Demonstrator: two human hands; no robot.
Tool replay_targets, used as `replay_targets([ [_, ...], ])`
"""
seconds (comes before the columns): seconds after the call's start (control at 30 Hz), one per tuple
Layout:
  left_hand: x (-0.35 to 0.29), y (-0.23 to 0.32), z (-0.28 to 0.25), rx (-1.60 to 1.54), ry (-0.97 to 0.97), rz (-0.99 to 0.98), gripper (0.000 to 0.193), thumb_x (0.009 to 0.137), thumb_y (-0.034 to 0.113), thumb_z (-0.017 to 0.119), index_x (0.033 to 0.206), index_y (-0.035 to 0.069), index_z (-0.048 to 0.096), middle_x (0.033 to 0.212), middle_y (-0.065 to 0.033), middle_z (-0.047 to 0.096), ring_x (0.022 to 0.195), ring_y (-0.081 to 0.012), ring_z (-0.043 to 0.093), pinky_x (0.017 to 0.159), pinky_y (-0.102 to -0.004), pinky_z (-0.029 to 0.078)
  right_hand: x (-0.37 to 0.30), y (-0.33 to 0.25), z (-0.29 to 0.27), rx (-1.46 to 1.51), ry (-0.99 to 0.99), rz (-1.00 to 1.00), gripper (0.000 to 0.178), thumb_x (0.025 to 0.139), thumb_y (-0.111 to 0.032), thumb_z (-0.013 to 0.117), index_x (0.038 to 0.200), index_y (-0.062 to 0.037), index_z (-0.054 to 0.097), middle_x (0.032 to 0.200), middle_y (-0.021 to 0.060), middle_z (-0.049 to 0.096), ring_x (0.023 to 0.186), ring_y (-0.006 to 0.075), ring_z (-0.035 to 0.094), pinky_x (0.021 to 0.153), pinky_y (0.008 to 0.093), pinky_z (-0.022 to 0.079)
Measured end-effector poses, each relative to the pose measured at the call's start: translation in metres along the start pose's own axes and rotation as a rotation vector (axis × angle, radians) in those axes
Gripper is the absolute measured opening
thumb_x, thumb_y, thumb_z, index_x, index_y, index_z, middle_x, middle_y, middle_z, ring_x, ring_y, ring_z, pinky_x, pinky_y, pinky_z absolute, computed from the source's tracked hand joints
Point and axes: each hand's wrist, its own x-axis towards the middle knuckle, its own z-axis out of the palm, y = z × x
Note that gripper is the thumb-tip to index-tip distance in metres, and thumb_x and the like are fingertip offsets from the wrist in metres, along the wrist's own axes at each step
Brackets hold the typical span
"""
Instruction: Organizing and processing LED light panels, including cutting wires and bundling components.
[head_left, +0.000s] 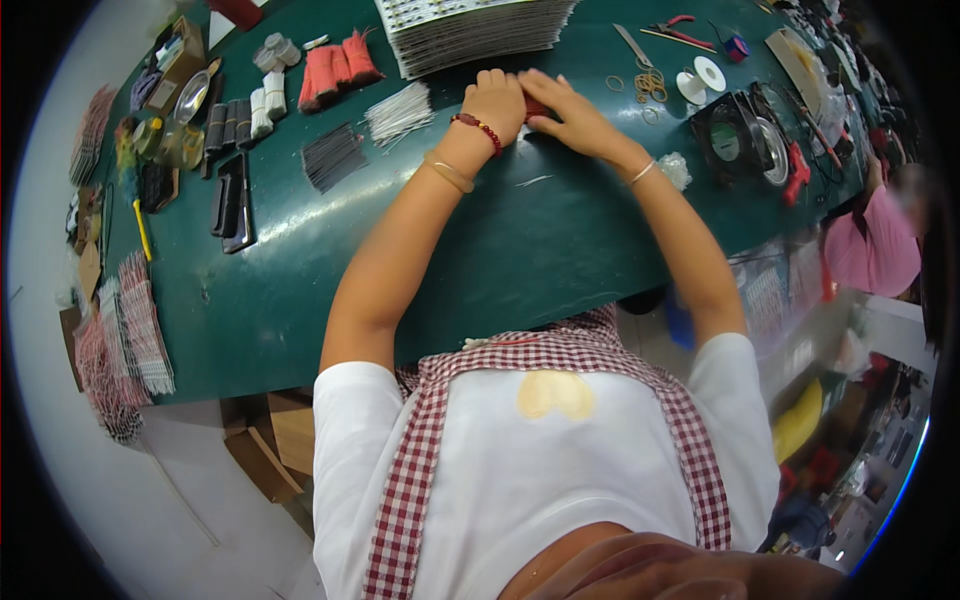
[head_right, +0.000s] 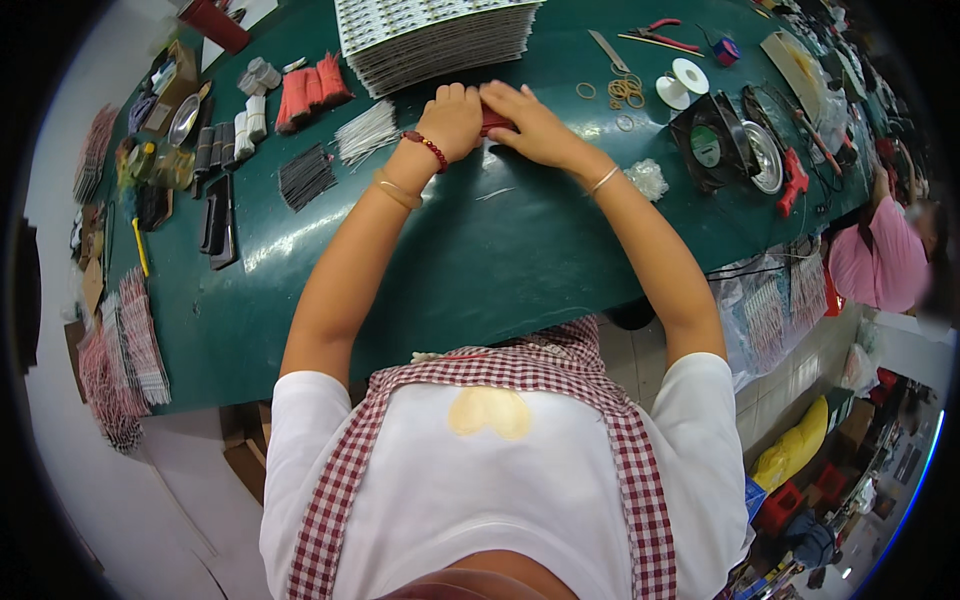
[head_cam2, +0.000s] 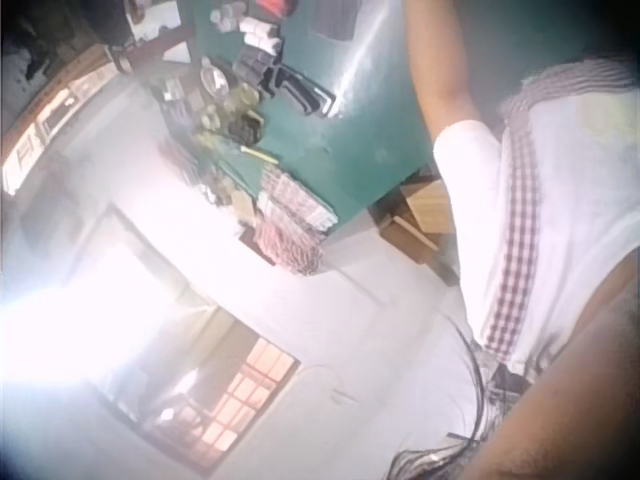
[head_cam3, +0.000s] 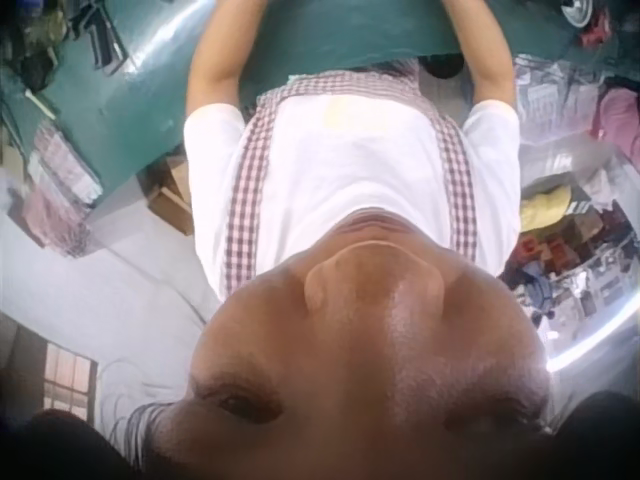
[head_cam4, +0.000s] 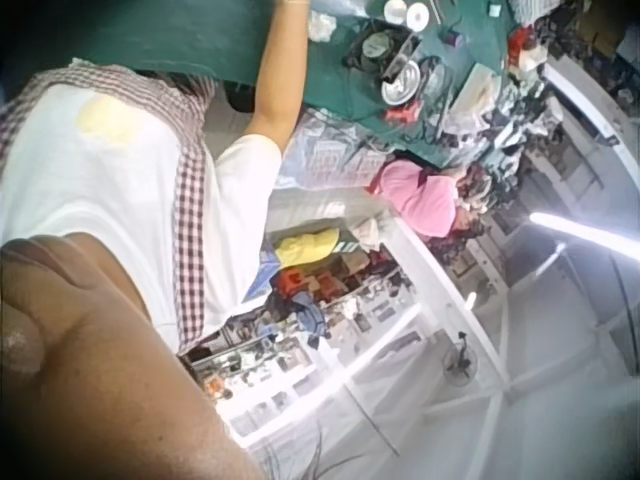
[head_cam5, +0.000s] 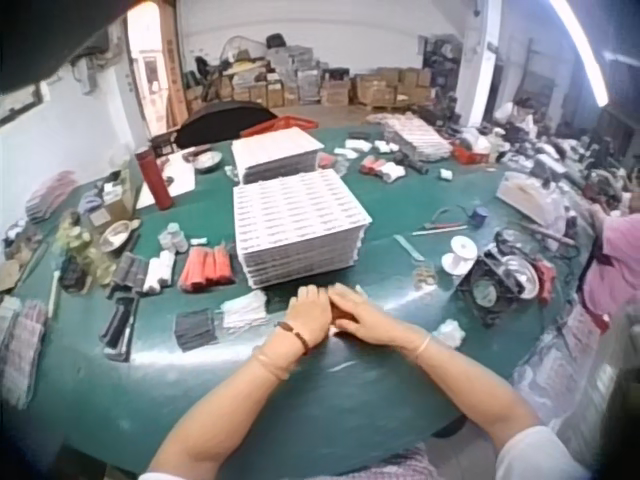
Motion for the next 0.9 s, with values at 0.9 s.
replay_targets([
  [0.9,-0.021,-0.012,-0.001,-0.553,0.172,-0.166,0.022,0.083,0.007,0.055,0.102,-0.003,0.046,0.089,-0.0162,0.058,0.081,-0.0316,0.059,0.076,-0.0415,0.047,-0.073,-0.034,-0.06,0.572,0.189,0.421,0.013,0.081,-0.007,0.059,0.091,-0.0006,0.064,0.083,0.0036,0.064,0.081,0.0129,0.06,0.078,0.0272,0.045],
])
